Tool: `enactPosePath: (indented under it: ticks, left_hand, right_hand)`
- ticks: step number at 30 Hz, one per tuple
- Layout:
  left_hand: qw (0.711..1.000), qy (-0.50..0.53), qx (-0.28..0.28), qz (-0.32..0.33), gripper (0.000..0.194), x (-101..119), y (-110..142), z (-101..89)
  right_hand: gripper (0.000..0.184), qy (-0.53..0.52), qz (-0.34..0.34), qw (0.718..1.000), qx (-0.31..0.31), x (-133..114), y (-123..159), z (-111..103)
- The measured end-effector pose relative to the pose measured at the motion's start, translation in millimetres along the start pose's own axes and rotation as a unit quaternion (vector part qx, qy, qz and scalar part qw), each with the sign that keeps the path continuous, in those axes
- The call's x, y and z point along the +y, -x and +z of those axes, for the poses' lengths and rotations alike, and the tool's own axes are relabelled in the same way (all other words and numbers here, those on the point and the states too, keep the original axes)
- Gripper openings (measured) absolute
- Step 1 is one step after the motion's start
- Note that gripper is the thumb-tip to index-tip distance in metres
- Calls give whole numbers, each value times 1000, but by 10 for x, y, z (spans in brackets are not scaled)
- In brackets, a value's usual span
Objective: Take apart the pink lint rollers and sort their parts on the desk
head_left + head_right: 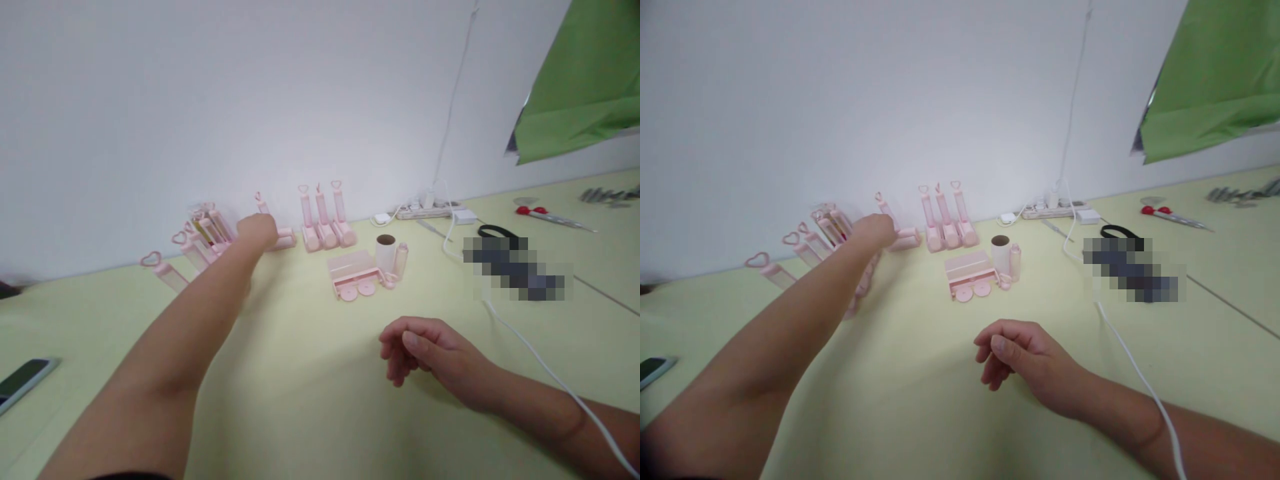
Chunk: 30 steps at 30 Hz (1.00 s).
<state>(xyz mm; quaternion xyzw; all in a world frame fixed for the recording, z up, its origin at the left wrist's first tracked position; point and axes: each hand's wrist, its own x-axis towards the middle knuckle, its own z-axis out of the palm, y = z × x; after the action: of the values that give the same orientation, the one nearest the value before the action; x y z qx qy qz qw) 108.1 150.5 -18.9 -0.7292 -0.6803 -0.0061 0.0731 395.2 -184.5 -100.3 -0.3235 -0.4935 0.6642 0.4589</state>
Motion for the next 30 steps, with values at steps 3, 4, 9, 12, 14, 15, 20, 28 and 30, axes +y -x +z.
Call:
enactPosePath:
  ticks: [3, 4, 9, 12, 14, 15, 20, 28, 30]
  left_hand:
    - [999, 6, 31, 24, 54, 334, 16, -128]
    - [998, 25, 46, 38, 56, 437, 9, -152]
    - [978, 187, 83, 40, 56, 758, -103, -144]
    - [966, 249, 73, 0, 60, 823, -129, -128]
    - [960, 251, 123, -24, 67, 865, -75, -149]
    - [955, 248, 160, -32, 68, 899, -23, -170]
    - [928, 237, 265, 109, 40, 1284, 464, -332]
    - [872, 222, 117, 420, 35, 1893, 1239, -430]
    - [872, 184, 103, 442, 31, 1904, 1263, -409]
  right_hand:
    - [30, 4, 8, 1000, 4, 4, -11, 2]
    - [30, 6, 9, 1000, 5, 3, -15, 2]
    - [29, 22, -4, 1000, 8, -23, -26, -4]
    - [28, 33, -10, 999, 10, -41, -24, -8]
    - [28, 37, -12, 999, 11, -49, -18, -9]
    - [28, 37, -14, 999, 12, -52, -15, -10]
    - [26, 42, -10, 999, 14, -52, -6, -8]
    - [25, 42, -13, 999, 25, -44, -18, -19]
    - [25, 49, -17, 998, 25, -47, -15, -22]
